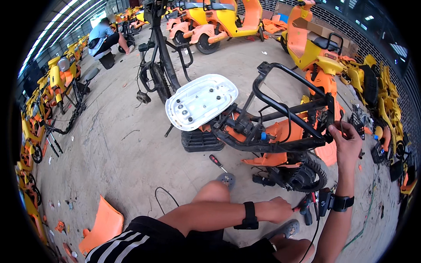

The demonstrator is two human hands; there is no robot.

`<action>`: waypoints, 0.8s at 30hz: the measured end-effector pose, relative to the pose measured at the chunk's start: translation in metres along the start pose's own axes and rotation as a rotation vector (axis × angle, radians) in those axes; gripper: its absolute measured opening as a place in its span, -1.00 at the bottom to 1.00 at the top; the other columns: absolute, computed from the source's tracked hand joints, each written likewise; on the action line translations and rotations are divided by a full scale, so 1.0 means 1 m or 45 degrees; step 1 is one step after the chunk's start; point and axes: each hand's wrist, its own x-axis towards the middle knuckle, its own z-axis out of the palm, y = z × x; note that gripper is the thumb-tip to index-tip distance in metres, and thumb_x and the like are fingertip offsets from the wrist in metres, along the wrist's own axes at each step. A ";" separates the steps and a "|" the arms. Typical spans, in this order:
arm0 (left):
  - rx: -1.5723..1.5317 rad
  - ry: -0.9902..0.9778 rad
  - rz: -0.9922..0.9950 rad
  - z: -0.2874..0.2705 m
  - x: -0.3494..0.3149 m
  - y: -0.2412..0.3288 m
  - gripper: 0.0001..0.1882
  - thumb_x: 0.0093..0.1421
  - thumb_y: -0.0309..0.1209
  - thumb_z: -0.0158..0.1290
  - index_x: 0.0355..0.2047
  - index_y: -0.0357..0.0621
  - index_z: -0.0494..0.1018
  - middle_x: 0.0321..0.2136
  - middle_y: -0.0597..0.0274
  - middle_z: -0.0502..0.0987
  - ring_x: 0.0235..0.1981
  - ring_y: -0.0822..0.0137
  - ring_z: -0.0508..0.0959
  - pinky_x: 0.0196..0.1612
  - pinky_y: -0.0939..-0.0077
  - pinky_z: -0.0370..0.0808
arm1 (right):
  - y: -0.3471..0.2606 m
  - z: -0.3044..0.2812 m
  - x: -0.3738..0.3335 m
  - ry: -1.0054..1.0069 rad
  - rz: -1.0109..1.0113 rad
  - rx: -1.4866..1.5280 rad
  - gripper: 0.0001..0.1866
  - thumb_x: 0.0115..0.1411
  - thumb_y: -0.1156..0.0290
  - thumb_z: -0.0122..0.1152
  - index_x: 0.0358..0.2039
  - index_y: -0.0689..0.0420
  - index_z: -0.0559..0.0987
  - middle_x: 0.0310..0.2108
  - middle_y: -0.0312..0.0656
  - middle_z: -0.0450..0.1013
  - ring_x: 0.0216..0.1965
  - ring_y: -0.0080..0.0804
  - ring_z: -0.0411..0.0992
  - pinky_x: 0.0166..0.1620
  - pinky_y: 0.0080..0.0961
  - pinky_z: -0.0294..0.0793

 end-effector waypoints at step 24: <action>0.014 -0.052 0.053 -0.008 0.001 -0.007 -0.79 0.16 -0.38 -0.02 -0.26 -0.21 0.50 -0.27 -0.03 0.57 -0.19 -0.02 0.59 -0.16 0.10 0.52 | -0.007 0.004 -0.004 -0.005 0.072 0.336 -0.79 0.13 0.59 0.32 -0.22 0.38 0.58 -0.28 -0.10 0.59 -0.27 -0.55 0.54 -0.18 -0.64 0.53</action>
